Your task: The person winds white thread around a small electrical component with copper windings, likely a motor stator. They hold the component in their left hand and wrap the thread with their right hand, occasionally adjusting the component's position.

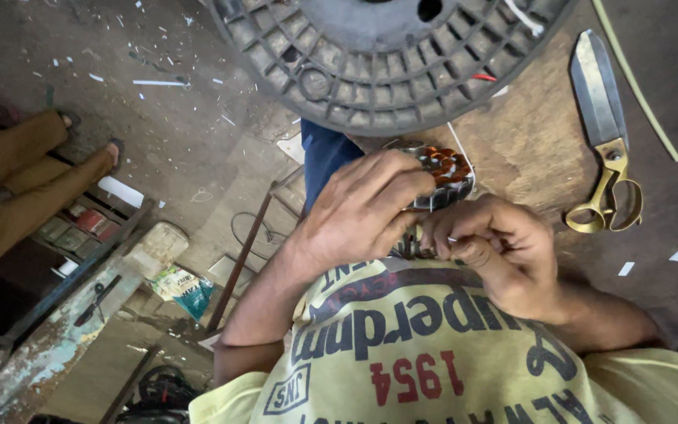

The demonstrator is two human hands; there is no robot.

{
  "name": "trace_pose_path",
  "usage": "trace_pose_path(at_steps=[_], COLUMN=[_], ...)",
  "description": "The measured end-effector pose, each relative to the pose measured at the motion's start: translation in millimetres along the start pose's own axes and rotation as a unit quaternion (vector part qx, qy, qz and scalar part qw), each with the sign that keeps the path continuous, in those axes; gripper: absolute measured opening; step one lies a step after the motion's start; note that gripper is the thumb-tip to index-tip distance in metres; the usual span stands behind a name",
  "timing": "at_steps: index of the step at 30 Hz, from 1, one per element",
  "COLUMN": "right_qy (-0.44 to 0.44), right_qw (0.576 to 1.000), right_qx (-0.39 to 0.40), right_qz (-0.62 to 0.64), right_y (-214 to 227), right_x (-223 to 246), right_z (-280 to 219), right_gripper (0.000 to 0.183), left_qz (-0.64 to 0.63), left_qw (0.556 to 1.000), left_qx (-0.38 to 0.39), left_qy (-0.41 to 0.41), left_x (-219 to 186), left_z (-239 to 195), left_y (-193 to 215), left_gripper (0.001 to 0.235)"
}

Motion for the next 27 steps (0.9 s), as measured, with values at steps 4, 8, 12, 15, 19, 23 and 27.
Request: trace_pose_path(at_steps=[4,8,12,15,19,23,27], right_qy=[0.005,0.013,-0.008,0.021,0.068,0.094,0.106], right_qw=[0.999,0.995,0.986,0.988,0.987,0.987,0.993], right_qx=[-0.004,0.011,0.01,0.024,0.017,0.053,0.043], right_qz=[-0.051,-0.101,-0.164,-0.149,-0.142,-0.117,-0.006], right_y=[1.6,3.9,12.3,15.3,14.5,12.4,10.7], right_x=[-5.5,-8.9,-8.0,-7.8,-10.4,-8.1,-6.6], right_z=[0.3,-3.0,-6.7,-7.9,-5.7,-1.6,16.8], right_gripper=[0.02,0.018,0.016,0.017,0.015,0.017,0.025], left_qz=[-0.002,0.004,0.014,0.021,0.033,0.036,0.03], left_qw=[1.0,1.0,1.0,1.0,0.999,0.999,0.999], left_qx=[-0.009,-0.01,-0.012,-0.012,-0.015,-0.028,-0.033], left_qy=[0.009,0.014,0.013,0.0,-0.025,0.001,0.018], left_x=[-0.1,0.2,1.2,3.1,7.0,10.4,-3.1], left_z=[-2.7,-5.8,-9.6,-13.9,-7.4,-11.6,-11.4], left_y=[-0.4,-2.3,-6.0,-13.9,-22.1,-15.9,3.4], left_gripper=[0.043,0.044,0.041,0.04,0.031,0.037,0.045])
Point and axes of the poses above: each hand's wrist, its own z-axis towards the middle knuckle, its own y-axis out of the back of the hand, x = y × z, the point moved 8 cm from there along z, towards the middle knuckle, and after that the axes turned 1 degree about x, right-handed, at the moved point
